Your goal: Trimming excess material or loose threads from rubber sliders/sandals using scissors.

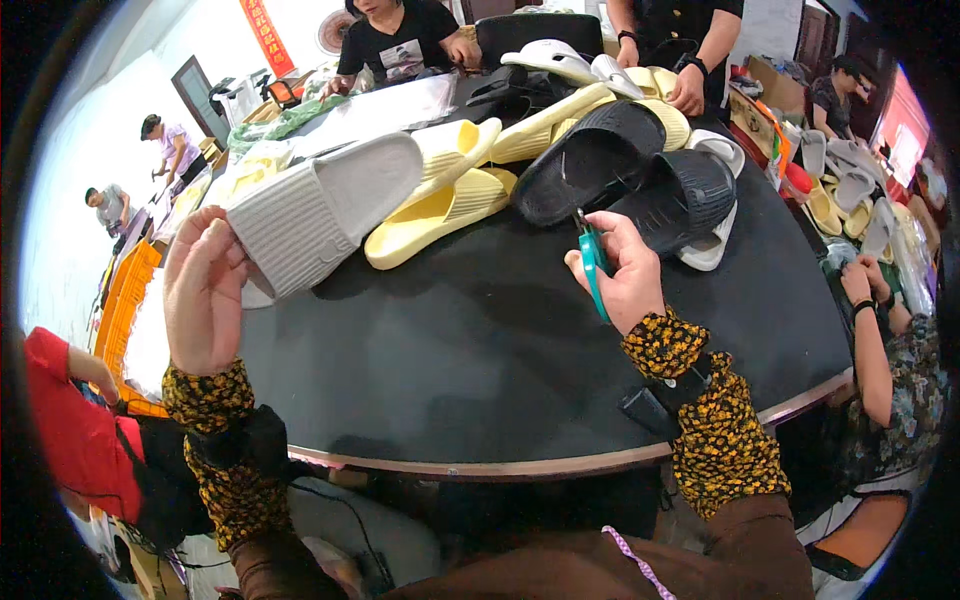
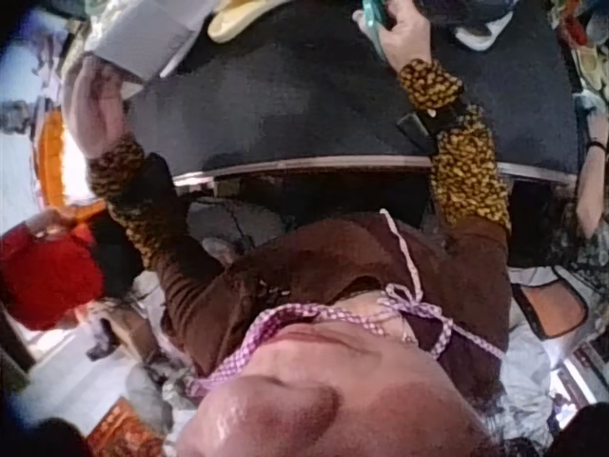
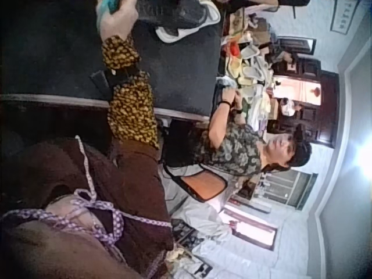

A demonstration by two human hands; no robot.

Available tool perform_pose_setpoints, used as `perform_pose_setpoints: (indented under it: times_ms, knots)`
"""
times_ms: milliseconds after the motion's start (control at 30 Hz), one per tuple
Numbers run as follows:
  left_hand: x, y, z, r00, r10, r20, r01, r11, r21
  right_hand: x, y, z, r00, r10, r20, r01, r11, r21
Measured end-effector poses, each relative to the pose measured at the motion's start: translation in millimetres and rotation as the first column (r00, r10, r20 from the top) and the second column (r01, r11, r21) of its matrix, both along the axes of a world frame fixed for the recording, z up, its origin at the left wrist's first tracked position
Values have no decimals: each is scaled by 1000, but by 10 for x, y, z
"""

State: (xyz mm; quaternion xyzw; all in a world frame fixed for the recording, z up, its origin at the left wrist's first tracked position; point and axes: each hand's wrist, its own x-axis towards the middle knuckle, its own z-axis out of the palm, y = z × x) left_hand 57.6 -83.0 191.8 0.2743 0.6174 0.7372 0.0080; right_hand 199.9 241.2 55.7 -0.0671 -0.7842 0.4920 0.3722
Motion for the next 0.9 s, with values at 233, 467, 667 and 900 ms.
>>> perform_pose_setpoints:
  times_ms: [233, 467, 667, 900]
  knots:
    - [431, 252, 225, 1000, -15, 1, 15, 993, 117, 25, 15, 144, 978, -14, -210, -53, 949, -310]
    - [641, 415, -118, 991, -115, 63, 107, 988, 112, 46, 202, 193, 980, -83, -178, 1, 909, -417]
    - [729, 32, -439, 988, -52, 149, 35, 993, 110, -40, 60, 66, 987, -40, -158, 13, 986, -168]
    - [829, -328, -901, 958, 69, 278, -98, 991, 94, -17, 38, -12, 986, 156, 52, -153, 987, -58]
